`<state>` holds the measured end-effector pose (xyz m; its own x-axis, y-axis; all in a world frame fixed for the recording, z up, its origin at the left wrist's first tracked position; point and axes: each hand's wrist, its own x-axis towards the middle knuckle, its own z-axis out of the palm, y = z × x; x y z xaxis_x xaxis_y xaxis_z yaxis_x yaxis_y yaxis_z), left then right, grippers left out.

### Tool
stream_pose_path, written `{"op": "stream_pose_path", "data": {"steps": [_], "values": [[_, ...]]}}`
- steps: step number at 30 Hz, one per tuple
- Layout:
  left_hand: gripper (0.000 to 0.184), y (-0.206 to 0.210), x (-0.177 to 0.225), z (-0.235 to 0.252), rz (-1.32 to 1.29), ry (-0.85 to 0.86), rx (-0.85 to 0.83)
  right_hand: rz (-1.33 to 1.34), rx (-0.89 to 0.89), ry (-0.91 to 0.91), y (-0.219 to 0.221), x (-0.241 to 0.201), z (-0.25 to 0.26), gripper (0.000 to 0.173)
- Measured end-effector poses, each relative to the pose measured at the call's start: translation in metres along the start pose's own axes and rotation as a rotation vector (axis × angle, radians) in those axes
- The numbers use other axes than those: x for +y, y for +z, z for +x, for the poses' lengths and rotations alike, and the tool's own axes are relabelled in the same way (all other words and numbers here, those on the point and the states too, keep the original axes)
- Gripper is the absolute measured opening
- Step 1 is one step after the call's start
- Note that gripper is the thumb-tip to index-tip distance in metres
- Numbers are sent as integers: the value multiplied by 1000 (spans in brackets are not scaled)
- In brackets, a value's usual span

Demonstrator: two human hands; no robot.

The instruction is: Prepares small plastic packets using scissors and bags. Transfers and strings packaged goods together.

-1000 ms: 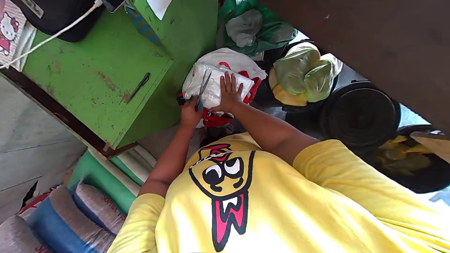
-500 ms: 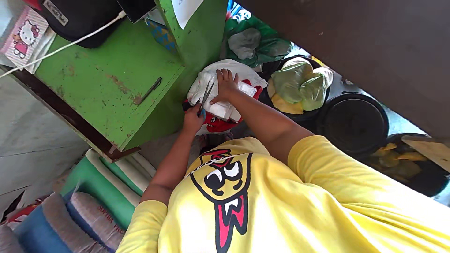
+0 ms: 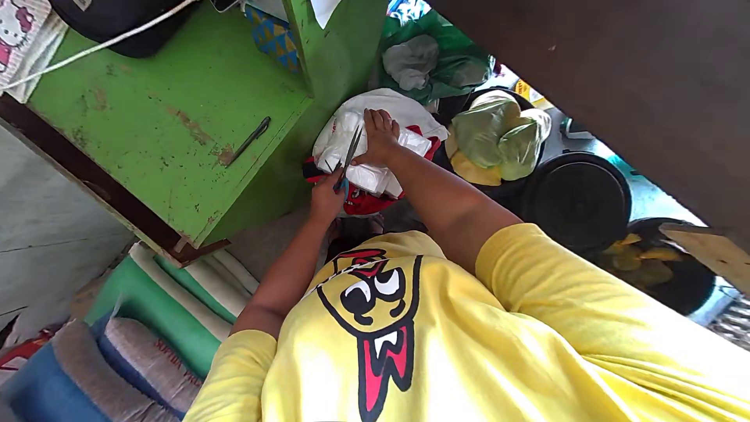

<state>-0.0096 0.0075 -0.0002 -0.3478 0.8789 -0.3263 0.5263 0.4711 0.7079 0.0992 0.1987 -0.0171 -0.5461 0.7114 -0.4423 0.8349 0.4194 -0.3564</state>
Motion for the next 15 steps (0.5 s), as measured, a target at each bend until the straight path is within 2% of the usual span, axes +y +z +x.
{"op": "stream_pose_path", "data": {"steps": [2, 3, 7, 10, 13, 15], "values": [[46, -3, 7, 0, -42, 41, 61, 64, 27, -18, -1, 2, -1, 141], [46, -5, 8, -1, -70, 69, 108, 124, 66, -32, -1, 4, -1, 131], [50, -14, 0, -13, -147, 89, 218, 215, 201, 26, -10, 4, 0, 76], [53, -13, -20, -30, -178, 24, 250, 77, 86, 81, -29, -7, 6, 54], [54, -10, -39, -52, -184, -75, 244, 57, -78, -49, -52, -19, -4, 42], [54, -9, -49, -59, -147, -95, 239, 175, -21, -151, -64, -20, -18, 35]]}}
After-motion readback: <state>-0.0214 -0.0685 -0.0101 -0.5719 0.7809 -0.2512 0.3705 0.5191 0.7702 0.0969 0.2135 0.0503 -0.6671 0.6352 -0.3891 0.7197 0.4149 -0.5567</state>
